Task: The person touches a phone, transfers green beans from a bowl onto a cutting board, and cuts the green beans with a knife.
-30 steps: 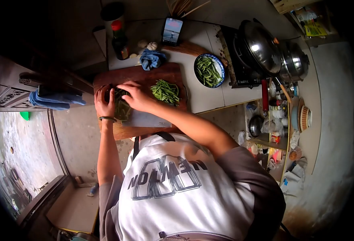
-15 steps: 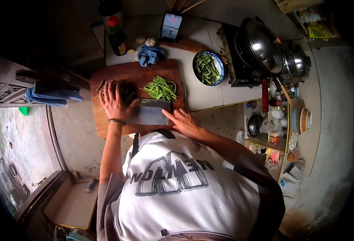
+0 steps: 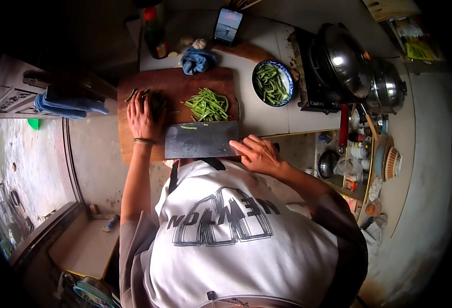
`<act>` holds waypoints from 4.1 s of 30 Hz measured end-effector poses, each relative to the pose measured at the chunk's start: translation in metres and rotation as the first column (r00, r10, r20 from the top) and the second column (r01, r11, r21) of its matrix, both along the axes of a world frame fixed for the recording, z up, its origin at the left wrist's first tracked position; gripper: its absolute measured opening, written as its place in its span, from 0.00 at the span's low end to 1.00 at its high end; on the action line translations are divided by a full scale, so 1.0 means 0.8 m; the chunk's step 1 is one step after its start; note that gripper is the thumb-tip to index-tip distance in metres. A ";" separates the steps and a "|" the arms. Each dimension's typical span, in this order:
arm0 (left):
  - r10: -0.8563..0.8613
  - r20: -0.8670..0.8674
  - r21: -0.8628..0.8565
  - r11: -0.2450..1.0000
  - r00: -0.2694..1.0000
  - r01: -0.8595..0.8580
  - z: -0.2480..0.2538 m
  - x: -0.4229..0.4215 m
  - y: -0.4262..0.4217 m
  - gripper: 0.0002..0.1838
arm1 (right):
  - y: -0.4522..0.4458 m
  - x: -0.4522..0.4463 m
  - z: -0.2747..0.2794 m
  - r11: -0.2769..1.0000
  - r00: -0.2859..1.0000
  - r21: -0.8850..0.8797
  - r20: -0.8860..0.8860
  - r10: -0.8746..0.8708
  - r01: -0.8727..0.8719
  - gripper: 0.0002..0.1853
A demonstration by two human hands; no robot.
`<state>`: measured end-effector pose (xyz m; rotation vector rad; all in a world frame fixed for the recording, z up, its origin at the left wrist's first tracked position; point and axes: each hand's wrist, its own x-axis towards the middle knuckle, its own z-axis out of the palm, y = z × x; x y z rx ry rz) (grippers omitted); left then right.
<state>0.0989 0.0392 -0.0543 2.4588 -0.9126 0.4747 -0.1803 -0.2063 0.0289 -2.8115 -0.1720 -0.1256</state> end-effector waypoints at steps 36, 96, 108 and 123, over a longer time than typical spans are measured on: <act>-0.192 -0.088 0.433 0.876 0.977 0.211 0.000 -0.051 -0.053 0.14 | -0.065 -0.021 -0.041 0.593 0.831 0.591 -0.467 -0.302 0.548 0.13; -0.239 -0.175 0.018 0.969 0.955 0.246 -0.030 -0.169 -0.037 0.29 | -0.039 -0.017 0.005 0.900 0.939 0.292 -0.216 -0.267 0.323 0.13; -0.265 -0.208 -0.024 0.964 0.942 0.265 -0.026 -0.164 -0.039 0.28 | -0.041 -0.004 0.009 0.897 0.876 0.199 -0.377 -0.302 0.395 0.10; -0.298 -0.209 -0.063 0.954 0.931 0.292 -0.025 -0.160 -0.038 0.19 | -0.023 0.004 0.001 0.869 0.882 0.247 -0.323 -0.344 0.430 0.13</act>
